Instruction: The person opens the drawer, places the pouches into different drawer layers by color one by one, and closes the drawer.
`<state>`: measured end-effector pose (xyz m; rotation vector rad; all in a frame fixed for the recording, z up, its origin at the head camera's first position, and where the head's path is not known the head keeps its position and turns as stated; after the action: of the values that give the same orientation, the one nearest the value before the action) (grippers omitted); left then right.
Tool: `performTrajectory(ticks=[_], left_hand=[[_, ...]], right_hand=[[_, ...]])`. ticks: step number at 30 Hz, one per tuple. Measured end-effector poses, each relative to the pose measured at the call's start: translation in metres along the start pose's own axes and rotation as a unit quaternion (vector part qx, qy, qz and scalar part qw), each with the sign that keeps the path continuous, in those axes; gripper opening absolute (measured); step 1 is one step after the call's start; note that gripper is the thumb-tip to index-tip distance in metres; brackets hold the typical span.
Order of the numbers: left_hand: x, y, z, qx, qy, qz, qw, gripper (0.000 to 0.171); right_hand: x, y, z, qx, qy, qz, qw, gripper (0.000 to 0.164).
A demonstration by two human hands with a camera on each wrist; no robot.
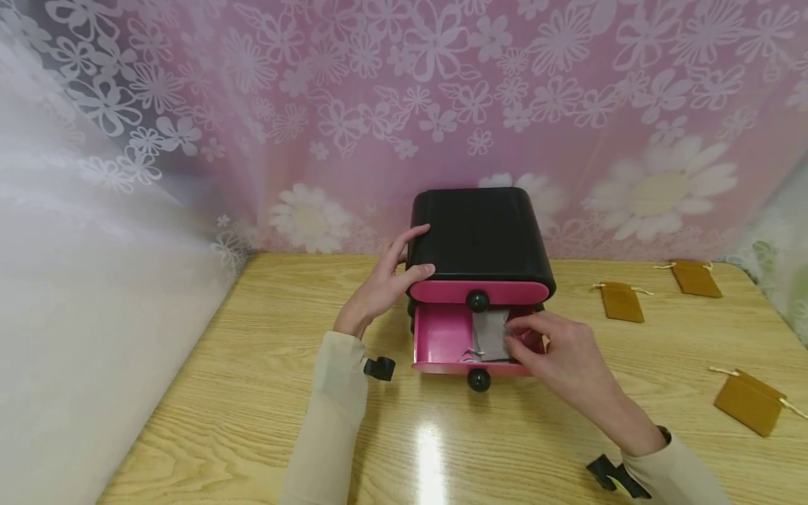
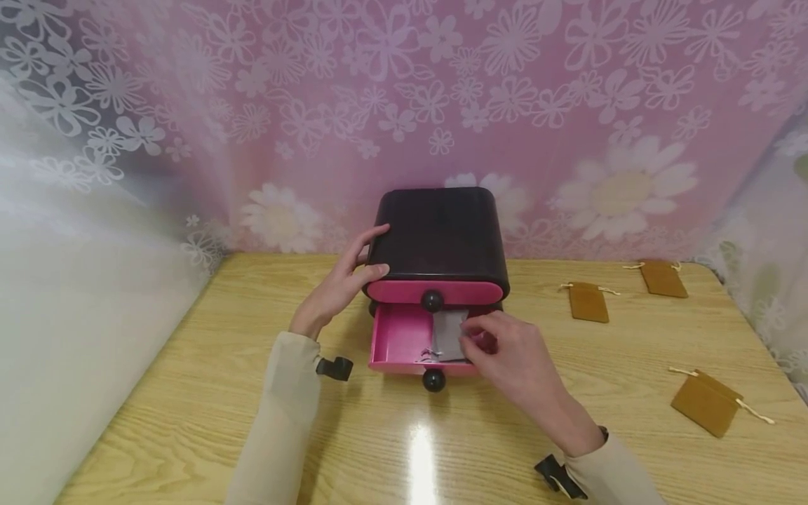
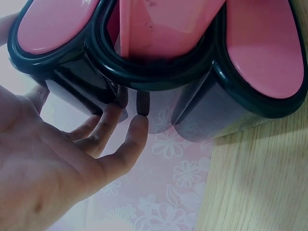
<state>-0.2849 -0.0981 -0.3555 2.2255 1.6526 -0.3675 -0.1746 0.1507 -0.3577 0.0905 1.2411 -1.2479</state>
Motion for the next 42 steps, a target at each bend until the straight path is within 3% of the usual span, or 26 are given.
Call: performTrajectory(ticks=[9, 17, 21, 27, 32, 37, 42], left_hand=[[0.000, 0.000, 0.000, 0.000, -0.002, -0.001, 1.0000, 0.063], [0.000, 0.001, -0.001, 0.000, 0.002, 0.000, 1.0000, 0.061], [0.000, 0.001, -0.001, -0.004, 0.005, 0.001, 1.0000, 0.061], [0.000, 0.001, -0.002, -0.004, 0.005, 0.003, 1.0000, 0.061], [0.000, 0.001, -0.002, -0.004, 0.006, 0.005, 1.0000, 0.061], [0.000, 0.000, -0.002, -0.004, 0.006, 0.003, 1.0000, 0.060], [0.000, 0.000, -0.001, -0.003, 0.007, 0.003, 1.0000, 0.060]], right_hand=[[-0.006, 0.005, -0.004, -0.011, -0.023, -0.030, 0.999, 0.017], [-0.015, 0.016, -0.010, 0.037, -0.066, -0.064, 0.995, 0.019], [-0.020, 0.021, -0.013, 0.028, -0.082, -0.087, 0.992, 0.023], [-0.024, 0.025, -0.013, -0.018, -0.120, -0.096, 0.988, 0.029], [-0.022, 0.030, -0.010, -0.108, -0.155, -0.082, 0.979, 0.035], [-0.016, 0.034, -0.005, -0.167, -0.193, -0.042, 0.966, 0.036], [-0.013, 0.037, 0.001, -0.188, -0.192, -0.011, 0.963, 0.050]])
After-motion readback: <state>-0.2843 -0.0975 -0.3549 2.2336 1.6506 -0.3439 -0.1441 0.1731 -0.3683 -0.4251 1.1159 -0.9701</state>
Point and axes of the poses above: each hand's wrist, its own y-axis away from the middle knuckle, its own x-axis out of the palm, z = x × y, the point moved 5 cm from there along -y, towards the middle knuckle, and after that the axes turned 15 degrees about -x, right-handed, at the moved point
